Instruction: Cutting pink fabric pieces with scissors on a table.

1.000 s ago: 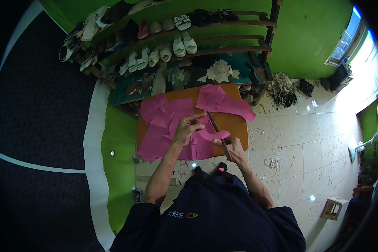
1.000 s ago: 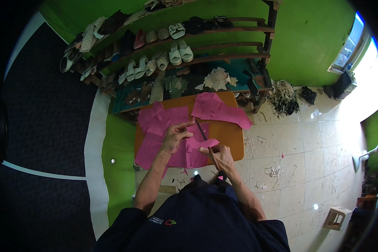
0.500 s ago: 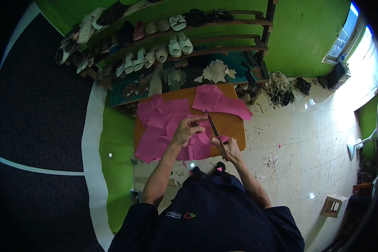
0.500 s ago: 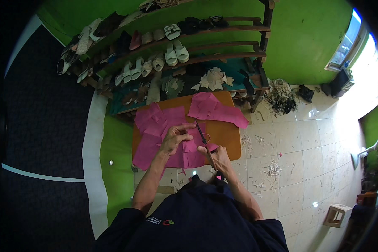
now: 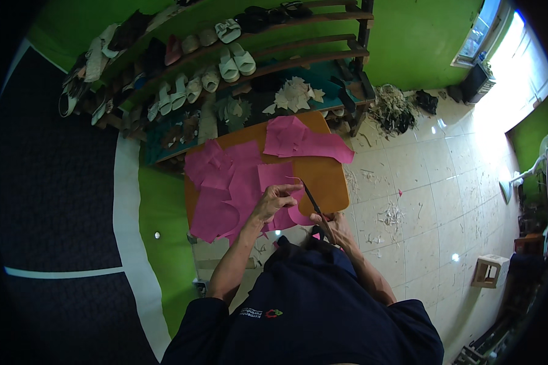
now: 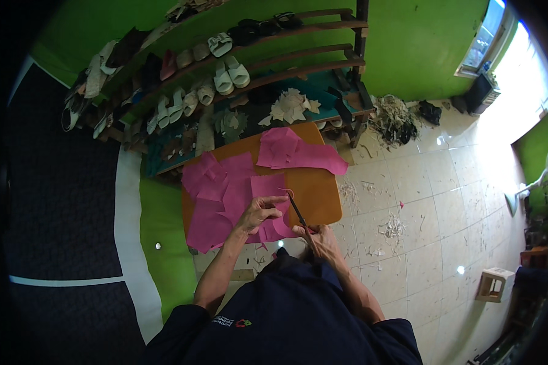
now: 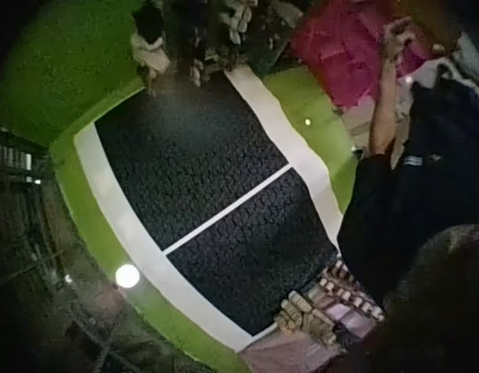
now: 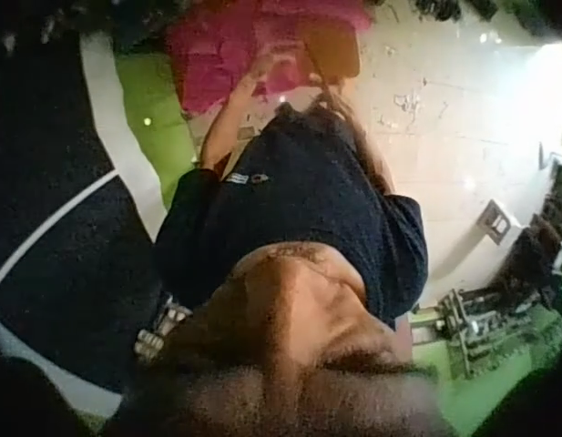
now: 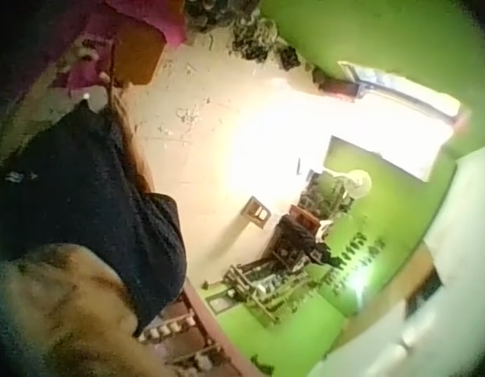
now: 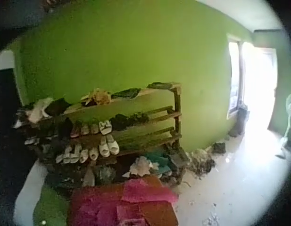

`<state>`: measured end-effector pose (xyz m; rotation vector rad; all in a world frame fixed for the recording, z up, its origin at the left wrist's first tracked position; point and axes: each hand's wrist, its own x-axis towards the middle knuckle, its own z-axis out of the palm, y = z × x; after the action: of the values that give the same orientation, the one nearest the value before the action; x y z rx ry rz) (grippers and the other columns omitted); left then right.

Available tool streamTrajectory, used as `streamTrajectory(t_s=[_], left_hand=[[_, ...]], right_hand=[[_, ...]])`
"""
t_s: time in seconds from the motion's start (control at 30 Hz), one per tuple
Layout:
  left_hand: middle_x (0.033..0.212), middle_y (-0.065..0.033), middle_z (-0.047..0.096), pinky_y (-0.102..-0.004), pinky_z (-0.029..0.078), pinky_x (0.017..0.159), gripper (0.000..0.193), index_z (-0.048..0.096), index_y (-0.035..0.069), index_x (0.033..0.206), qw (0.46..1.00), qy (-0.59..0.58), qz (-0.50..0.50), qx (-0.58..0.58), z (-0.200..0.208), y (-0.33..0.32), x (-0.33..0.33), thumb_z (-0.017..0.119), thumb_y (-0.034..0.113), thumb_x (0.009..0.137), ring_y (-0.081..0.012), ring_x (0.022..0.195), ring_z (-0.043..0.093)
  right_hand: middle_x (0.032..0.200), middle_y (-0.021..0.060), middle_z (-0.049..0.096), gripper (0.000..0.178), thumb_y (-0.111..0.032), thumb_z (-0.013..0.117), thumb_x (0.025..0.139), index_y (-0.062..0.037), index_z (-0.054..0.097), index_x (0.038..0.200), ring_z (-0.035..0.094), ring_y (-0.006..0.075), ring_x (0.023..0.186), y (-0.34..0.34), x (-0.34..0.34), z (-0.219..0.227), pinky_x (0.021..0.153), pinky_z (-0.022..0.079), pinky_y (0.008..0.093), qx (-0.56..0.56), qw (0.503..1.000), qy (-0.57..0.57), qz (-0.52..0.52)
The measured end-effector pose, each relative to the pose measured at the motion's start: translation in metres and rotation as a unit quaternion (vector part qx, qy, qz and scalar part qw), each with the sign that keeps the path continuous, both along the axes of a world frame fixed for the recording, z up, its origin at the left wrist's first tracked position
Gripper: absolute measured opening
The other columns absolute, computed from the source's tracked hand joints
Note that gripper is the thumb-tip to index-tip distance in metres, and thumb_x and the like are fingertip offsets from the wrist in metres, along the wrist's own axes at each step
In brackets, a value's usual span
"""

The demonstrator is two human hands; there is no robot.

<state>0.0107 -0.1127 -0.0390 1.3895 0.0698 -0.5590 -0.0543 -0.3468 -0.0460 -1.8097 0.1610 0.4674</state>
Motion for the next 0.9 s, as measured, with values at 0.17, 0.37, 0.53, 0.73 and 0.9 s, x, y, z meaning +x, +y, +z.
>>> streamTrajectory(t_s=[0.17, 0.37, 0.53, 0.73, 0.9], left_hand=[[0.08, 0.0, 0.068, -0.023, 0.057, 0.072, 0.06, 0.059, 0.004, 0.136, 0.999, 0.046, 0.006, -0.009, -0.027, -0.015, 0.005, 0.066, -0.007, 0.078, -0.008, 0.071, 0.065], [0.121, -0.006, 0.067, -0.0247, 0.061, 0.077, 0.065, 0.054, 0.006, 0.141, 0.992, 0.054, 0.066, -0.096, -0.068, -0.024, 0.05, 0.065, -0.01, 0.079, -0.0147, 0.087, 0.072], [0.116, -0.0096, 0.067, -0.0261, 0.059, 0.081, 0.07, 0.047, 0.005, 0.146, 0.974, -0.026, 0.217, -0.06, -0.083, -0.042, 0.114, 0.067, -0.007, 0.079, -0.0153, 0.086, 0.069], [0.136, -0.0247, 0.049, -0.0426, 0.046, 0.102, 0.066, 0.046, 0.001, 0.145, 0.914, -0.166, 0.225, 0.295, -0.195, -0.034, 0.097, 0.071, 0.011, 0.085, -0.0333, 0.124, 0.052], [0.156, -0.0353, 0.021, -0.0548, 0.019, 0.12, 0.078, 0.032, 0.0, 0.152, 0.883, -0.218, 0.047, 0.414, -0.208, -0.1, 0.012, 0.068, 0.026, 0.088, -0.0484, 0.146, 0.019]], right_hand=[[0.06, 0.0096, 0.059, 0.082, -0.074, 0.067, 0.078, 0.0074, 0.071, 0.083, 0.058, 0.0198, 0.062, -0.026, -0.018, -0.008, 0.058, 0.045, 0.037, -0.075, 0.985, 0.152, 0.003], [0.059, 0.014, 0.058, 0.09, -0.081, 0.06, 0.078, 0.0087, 0.072, 0.083, 0.059, 0.0237, 0.059, -0.057, -0.056, -0.082, 0.058, 0.046, 0.0407, -0.161, 0.975, 0.148, -0.035], [0.054, 0.0092, 0.052, 0.086, -0.08, 0.058, 0.08, 0.0048, 0.071, 0.078, 0.051, 0.0181, 0.053, -0.075, -0.067, -0.096, 0.052, 0.04, 0.0383, -0.157, 0.97, 0.174, -0.06], [0.05, 0.0004, 0.043, 0.075, -0.077, 0.061, 0.081, -0.0033, 0.071, 0.078, 0.043, 0.0121, 0.046, -0.078, -0.061, -0.079, 0.046, 0.032, 0.0326, -0.124, 0.968, 0.192, -0.101], [0.075, 0.0187, 0.07, 0.086, -0.078, 0.064, 0.078, 0.0058, 0.073, 0.096, 0.069, 0.0256, 0.073, -0.093, -0.059, -0.086, 0.07, 0.052, 0.0403, -0.115, 0.958, 0.228, -0.131]])
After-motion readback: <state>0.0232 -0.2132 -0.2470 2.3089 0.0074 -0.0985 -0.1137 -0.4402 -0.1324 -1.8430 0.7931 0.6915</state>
